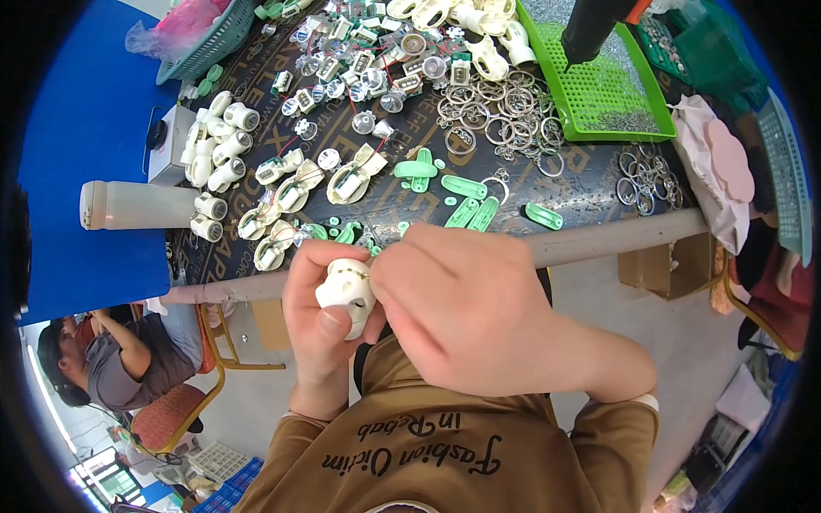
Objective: Assembling small plastic housings with metal rings and chains at a factory workbench.
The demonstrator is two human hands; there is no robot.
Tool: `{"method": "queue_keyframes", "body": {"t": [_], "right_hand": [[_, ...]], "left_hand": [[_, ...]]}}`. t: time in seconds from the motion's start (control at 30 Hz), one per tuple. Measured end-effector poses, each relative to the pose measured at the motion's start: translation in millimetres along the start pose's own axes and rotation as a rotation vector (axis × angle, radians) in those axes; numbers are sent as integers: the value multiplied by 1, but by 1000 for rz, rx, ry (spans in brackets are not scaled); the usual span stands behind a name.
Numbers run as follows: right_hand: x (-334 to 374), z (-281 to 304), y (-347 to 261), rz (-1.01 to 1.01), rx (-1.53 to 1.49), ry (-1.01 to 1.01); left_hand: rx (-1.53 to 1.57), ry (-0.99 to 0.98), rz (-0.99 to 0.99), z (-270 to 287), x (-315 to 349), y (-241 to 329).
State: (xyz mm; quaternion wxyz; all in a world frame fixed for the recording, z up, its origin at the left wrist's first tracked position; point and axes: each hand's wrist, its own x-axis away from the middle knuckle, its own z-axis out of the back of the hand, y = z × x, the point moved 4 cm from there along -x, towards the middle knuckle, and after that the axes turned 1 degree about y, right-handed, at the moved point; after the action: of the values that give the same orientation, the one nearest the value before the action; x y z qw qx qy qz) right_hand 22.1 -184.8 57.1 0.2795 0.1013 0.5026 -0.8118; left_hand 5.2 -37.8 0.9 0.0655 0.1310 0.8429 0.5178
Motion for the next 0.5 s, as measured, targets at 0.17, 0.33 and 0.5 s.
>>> {"method": "queue_keyframes", "body": {"t": [0.17,0.33,0.5], "right_hand": [[6,-7,-4,159,233,153],[8,-9,-1,165,216,190],[11,-9,13,107,5,108]], "left_hand": [[61,12,38,-3,-1,-3],[37,14,-9,-3,-2,-4],[49,-7,3,-1,-4,-7]]}}
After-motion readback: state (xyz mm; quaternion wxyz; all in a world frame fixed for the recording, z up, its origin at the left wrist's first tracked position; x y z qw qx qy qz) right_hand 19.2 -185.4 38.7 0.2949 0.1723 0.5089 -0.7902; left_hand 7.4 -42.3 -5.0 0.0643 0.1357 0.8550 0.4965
